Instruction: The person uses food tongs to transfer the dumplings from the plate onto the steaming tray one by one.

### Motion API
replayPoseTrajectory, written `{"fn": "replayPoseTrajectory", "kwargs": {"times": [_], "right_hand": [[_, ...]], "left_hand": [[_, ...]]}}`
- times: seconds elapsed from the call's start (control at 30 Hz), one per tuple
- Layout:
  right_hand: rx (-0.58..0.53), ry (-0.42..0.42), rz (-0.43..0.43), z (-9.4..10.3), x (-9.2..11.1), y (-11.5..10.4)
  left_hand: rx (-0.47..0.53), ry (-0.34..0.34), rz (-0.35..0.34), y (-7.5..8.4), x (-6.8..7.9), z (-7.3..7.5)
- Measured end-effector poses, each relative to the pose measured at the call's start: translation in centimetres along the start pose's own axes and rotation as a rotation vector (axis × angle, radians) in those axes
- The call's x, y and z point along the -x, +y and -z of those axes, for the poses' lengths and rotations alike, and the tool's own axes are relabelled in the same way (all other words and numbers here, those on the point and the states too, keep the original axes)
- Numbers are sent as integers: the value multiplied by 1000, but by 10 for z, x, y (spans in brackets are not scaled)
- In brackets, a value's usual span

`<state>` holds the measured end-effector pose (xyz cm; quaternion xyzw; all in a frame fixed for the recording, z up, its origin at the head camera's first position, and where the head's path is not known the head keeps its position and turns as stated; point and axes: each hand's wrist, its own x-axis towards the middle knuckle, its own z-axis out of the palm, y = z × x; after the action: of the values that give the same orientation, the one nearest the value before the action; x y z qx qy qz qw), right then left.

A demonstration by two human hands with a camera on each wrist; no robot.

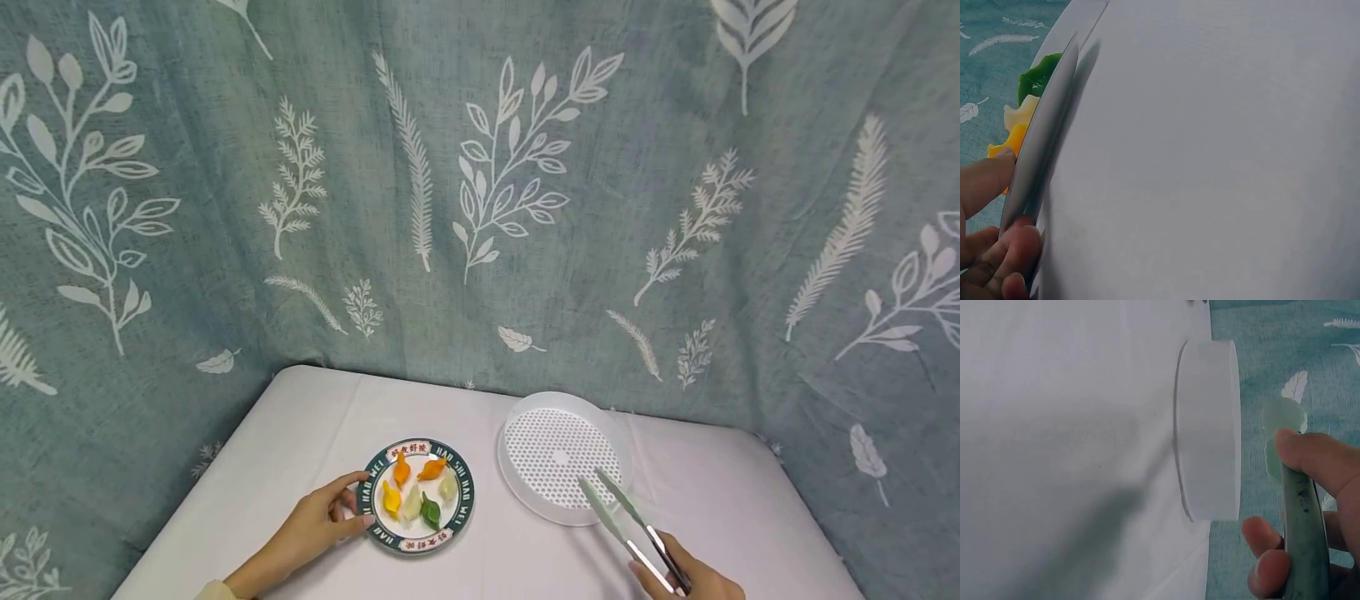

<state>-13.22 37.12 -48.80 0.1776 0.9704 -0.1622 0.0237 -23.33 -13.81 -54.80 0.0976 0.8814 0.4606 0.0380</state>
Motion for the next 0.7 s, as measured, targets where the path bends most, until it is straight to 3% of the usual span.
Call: {"fn": "replayPoseTrajectory", "kwargs": {"times": [0.33,0.53,0.7], "right_hand": [[-61,184,107,-2,0,-38],[-52,39,154,4,0,-61],[-56,22,199,5,-3,-72]], "left_hand": [[31,-13,-3,-6,-5,1],[38,-15,3,-8,-4,6],[58,-18,10,-8,-7,4]]}}
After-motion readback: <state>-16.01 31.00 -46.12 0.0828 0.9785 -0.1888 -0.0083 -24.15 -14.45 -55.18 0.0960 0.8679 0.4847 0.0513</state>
